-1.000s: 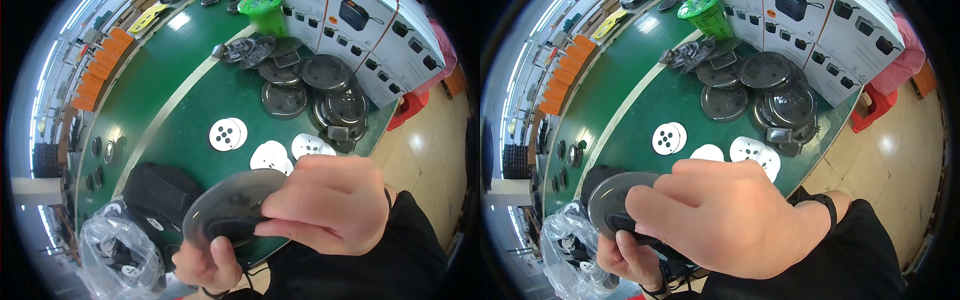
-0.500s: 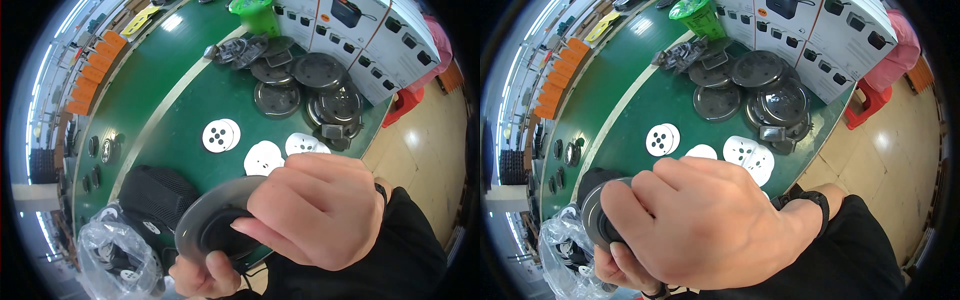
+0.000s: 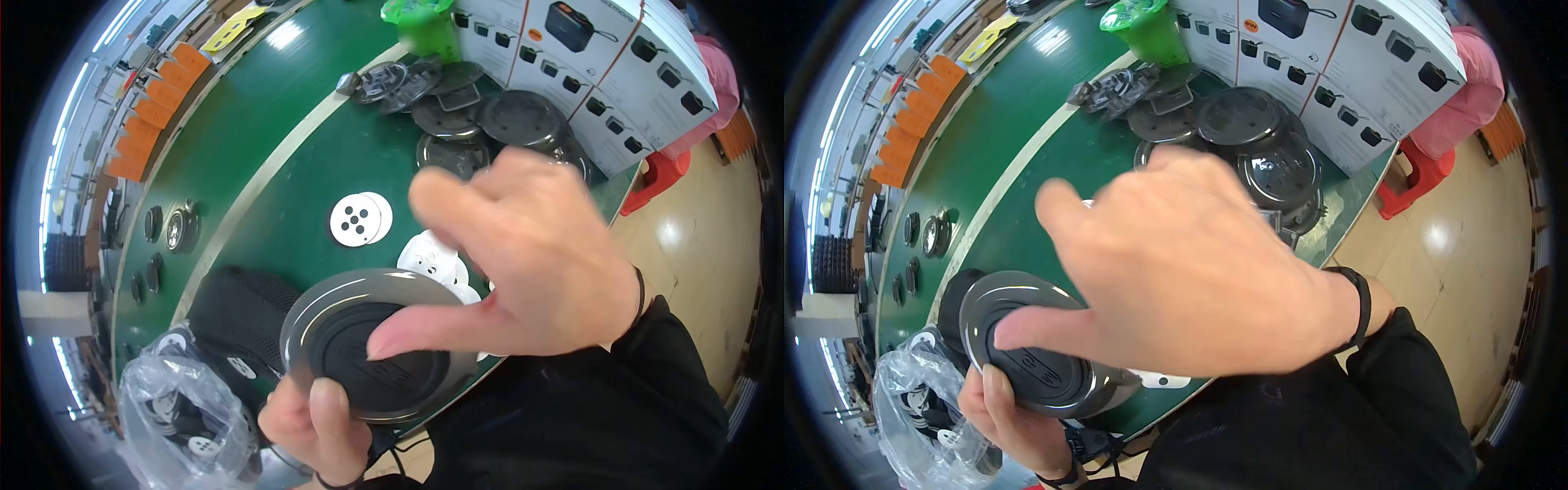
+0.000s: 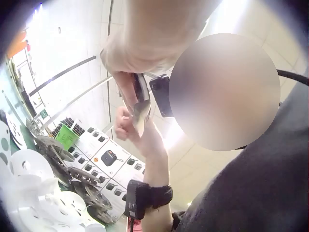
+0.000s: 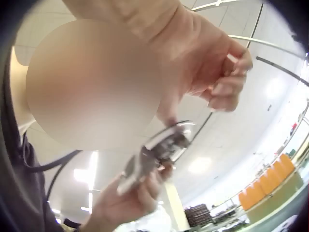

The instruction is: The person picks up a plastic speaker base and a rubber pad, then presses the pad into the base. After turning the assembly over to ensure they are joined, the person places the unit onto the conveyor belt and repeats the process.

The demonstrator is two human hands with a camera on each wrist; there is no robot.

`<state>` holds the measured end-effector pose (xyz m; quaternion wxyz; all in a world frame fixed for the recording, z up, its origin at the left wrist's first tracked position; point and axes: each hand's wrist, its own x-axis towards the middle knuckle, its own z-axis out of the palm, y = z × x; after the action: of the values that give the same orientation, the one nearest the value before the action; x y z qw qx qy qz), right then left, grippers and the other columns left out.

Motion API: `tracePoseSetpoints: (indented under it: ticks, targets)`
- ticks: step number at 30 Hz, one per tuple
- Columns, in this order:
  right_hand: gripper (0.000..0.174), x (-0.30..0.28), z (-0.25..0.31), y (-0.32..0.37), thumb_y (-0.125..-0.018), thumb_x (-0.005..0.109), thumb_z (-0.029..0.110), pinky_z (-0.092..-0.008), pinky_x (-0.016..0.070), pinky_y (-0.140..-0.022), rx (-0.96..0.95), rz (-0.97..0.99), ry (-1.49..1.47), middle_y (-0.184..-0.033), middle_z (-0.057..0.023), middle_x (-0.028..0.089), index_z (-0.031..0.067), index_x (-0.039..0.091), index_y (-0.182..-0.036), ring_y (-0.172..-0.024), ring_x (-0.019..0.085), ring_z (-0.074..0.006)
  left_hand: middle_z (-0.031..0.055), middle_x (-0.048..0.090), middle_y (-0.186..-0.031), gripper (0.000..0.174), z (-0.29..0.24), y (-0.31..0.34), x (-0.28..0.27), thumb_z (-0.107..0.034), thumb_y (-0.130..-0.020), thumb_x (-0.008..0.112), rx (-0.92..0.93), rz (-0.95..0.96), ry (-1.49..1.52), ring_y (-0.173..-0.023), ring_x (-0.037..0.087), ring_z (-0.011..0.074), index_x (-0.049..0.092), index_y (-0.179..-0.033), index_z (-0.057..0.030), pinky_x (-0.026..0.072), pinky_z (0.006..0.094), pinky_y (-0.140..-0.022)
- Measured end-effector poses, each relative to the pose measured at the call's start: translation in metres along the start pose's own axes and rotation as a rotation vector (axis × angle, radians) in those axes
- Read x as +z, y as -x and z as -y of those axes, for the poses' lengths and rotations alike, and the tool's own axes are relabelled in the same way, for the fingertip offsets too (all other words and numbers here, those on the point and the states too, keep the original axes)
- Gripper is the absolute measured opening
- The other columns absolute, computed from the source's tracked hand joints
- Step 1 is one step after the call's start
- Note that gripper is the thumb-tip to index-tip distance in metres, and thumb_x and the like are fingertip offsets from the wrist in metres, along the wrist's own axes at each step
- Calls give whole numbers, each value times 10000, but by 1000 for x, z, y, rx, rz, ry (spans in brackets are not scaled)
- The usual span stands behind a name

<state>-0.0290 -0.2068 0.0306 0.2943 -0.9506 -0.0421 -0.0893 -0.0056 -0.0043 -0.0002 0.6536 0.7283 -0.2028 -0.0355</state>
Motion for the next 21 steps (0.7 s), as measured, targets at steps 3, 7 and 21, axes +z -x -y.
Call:
tracePoseSetpoints:
  ticks: [3, 7, 21]
  targets:
    - [368, 4, -12, -2, -757, 713, 348, -279, 405, -467, 4, 275, -578, -567, -44, 559, 17, 569, -832, -480, 535, -182, 105, 600, -861, 303, -1, -3, 1, -172, -894, 448, -126, -16, 189, -764, 573, 124, 527, -952, 115, 456, 238, -690]
    - [249, 11, -9, 8, -752, 734, 202, -231, 398, -450, 15, 330, -847, -583, -27, 599, 10, 596, -830, -452, 529, -114, 120, 608, -896, 295, -3, -8, 1, -141, -892, 444, -131, -45, 189, -782, 586, 130, 525, -1002, 122, 459, 238, -714]
    - [276, 25, -41, 9, -848, 626, 210, -220, 444, -491, 300, 289, -868, -662, -69, 642, 30, 568, -1048, -521, 579, -83, 108, 613, -940, 300, 36, -153, -19, -77, -792, 635, -377, 216, 123, -768, 631, 154, 544, -1053, 41, 543, 259, -625]
